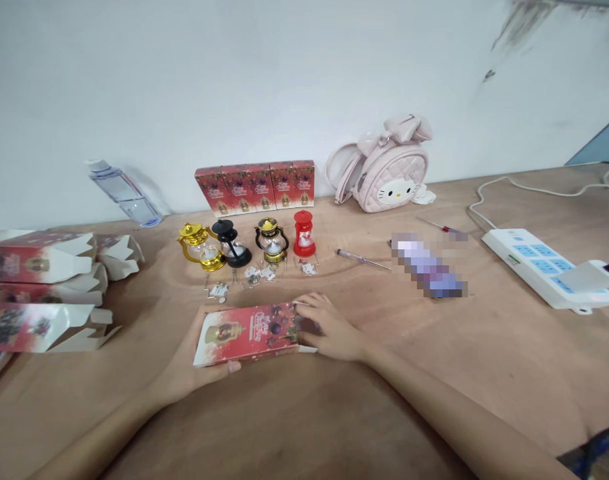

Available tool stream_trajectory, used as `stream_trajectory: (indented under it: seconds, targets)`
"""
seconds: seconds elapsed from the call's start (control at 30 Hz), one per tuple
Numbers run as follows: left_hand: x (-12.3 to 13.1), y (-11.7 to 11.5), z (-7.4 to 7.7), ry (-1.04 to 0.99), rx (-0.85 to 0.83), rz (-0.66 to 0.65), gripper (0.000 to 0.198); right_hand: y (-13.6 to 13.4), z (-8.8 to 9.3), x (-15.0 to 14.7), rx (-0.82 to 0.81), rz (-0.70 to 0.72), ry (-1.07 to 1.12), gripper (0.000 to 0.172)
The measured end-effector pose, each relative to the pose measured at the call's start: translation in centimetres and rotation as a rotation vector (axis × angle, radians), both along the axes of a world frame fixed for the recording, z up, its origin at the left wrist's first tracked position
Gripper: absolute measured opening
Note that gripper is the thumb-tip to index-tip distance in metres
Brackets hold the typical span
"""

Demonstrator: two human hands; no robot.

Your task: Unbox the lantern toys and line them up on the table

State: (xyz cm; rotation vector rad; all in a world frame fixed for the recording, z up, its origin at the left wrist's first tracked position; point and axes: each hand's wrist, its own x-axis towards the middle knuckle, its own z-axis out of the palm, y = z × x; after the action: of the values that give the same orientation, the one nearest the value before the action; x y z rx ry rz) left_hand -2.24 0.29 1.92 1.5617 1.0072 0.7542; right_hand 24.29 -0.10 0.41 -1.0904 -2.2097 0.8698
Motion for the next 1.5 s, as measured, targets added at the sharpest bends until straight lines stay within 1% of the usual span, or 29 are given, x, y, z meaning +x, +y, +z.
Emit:
stream_trajectory:
  seconds: [0.13, 0.3, 0.37, 0.5, 0.67, 1.0, 1.07, 1.13, 1.23, 1.37, 1.43, 1.5]
  targets:
    - [0.0, 0.0, 0.0, -0.001, -0.007, -0.004, 0.06, -0.1, 0.2, 0.0, 0.001, 0.001, 0.007, 0.015]
    - [-0.2, 0.1, -0.5, -0.019, 0.001, -0.009, 0.061, -0.1, 0.1, 0.0, -0.003, -0.01, -0.024, 0.02]
    - [-0.2, 0.1, -0.6, -0.014, 0.001, -0.003, 0.061, -0.1, 0.1, 0.0, 0.009, -0.014, -0.038, 0.02]
    - [-0.2, 0.1, -0.4, 0.011, 0.002, 0.017, 0.062, 0.0, 0.0, 0.0, 0.041, -0.001, -0.049, 0.016]
    - [0.0, 0.1, -0.1, -0.001, 0.013, 0.0, 0.06, 0.1, -0.3, 0.0, 0.088, 0.017, -0.079, 0.024]
    - [-0.2, 0.1, -0.4, 0.008, -0.041, 0.038, 0.063, 0.0, -0.5, -0.1, 0.125, 0.028, -0.135, 0.023]
    - [-0.1, 0.1, -0.2, 0.005, -0.036, 0.027, 0.062, 0.0, -0.4, 0.0, 0.115, 0.024, -0.112, 0.022]
    - [0.1, 0.0, 0.1, -0.001, -0.027, 0.017, 0.062, -0.1, -0.3, 0.1, 0.092, 0.014, -0.034, 0.022]
    - [0.4, 0.0, 0.6, -0.005, -0.021, 0.049, 0.061, -0.2, -0.2, 0.2, 0.053, -0.056, 0.147, 0.02]
    - [0.4, 0.3, 0.6, -0.019, -0.032, 0.167, 0.064, -0.4, -0.5, 0.1, 0.049, -0.234, 0.314, 0.019]
    - [0.3, 0.5, 0.2, -0.06, -0.045, 0.225, 0.066, -0.3, -1.0, 0.1, 0.02, -0.353, 0.38, 0.021]
    - [0.2, 0.7, -0.1, -0.124, -0.069, 0.281, 0.067, 0.1, -1.9, 0.5, -0.006, -0.545, 0.453, 0.025]
